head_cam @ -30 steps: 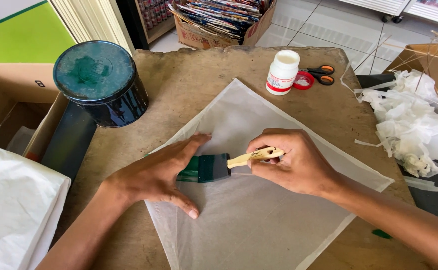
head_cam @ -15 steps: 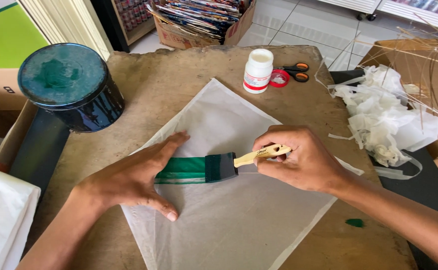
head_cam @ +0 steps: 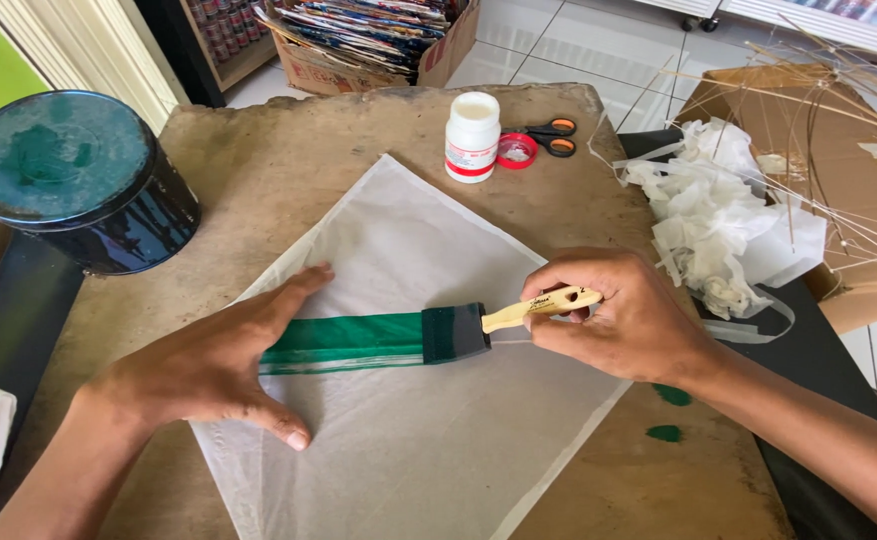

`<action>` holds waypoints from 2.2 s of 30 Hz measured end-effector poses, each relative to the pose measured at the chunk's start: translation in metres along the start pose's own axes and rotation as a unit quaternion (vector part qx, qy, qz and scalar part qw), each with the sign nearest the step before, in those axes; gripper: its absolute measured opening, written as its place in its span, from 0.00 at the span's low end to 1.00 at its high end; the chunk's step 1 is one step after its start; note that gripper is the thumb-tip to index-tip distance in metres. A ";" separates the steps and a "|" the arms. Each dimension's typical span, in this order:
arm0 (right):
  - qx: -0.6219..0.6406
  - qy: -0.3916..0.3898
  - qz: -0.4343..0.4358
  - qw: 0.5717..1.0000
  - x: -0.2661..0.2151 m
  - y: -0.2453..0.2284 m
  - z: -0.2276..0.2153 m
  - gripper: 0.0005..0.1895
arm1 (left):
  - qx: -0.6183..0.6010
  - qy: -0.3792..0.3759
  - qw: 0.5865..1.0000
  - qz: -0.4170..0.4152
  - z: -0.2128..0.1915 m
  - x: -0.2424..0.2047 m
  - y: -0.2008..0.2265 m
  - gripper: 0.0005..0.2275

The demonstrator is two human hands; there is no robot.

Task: Folding the edges of kite paper, applying a stripe of green paint with a brush, and packing the finished papers into a cardboard box.

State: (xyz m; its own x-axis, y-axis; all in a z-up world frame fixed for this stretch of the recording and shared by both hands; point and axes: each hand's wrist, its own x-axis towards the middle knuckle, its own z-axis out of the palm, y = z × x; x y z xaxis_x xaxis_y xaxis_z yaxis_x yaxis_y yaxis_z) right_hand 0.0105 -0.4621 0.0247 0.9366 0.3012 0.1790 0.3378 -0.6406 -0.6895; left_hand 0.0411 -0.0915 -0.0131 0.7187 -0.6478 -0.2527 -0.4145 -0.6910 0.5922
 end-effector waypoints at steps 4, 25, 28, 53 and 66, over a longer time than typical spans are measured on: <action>0.010 0.010 -0.017 1.000 -0.006 0.011 -0.010 0.03 | 0.013 -0.007 1.000 -0.021 -0.001 0.002 0.002 0.70; 0.030 0.027 -0.084 0.996 -0.030 0.043 -0.048 0.02 | 0.159 0.002 0.985 -0.067 -0.002 0.041 0.069 0.76; 0.034 0.029 -0.094 0.995 -0.030 0.042 -0.048 0.03 | 0.172 0.083 0.976 0.108 0.015 0.067 0.093 0.65; 0.017 0.026 -0.040 0.999 -0.044 0.059 -0.069 0.05 | 0.123 0.008 0.983 0.139 0.049 0.118 0.124 0.71; -0.013 0.049 -0.015 0.999 -0.058 0.074 -0.091 0.04 | 0.142 0.004 0.980 0.140 0.049 0.122 0.123 0.71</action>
State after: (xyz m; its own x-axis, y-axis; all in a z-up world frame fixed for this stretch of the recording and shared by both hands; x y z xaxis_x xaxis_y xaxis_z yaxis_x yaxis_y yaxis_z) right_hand -0.0104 -0.5910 0.0277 0.9299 0.2514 0.2684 0.3677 -0.6512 -0.6639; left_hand 0.0502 -0.2716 -0.0085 0.5582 -0.8231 -0.1044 -0.7336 -0.5484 0.4013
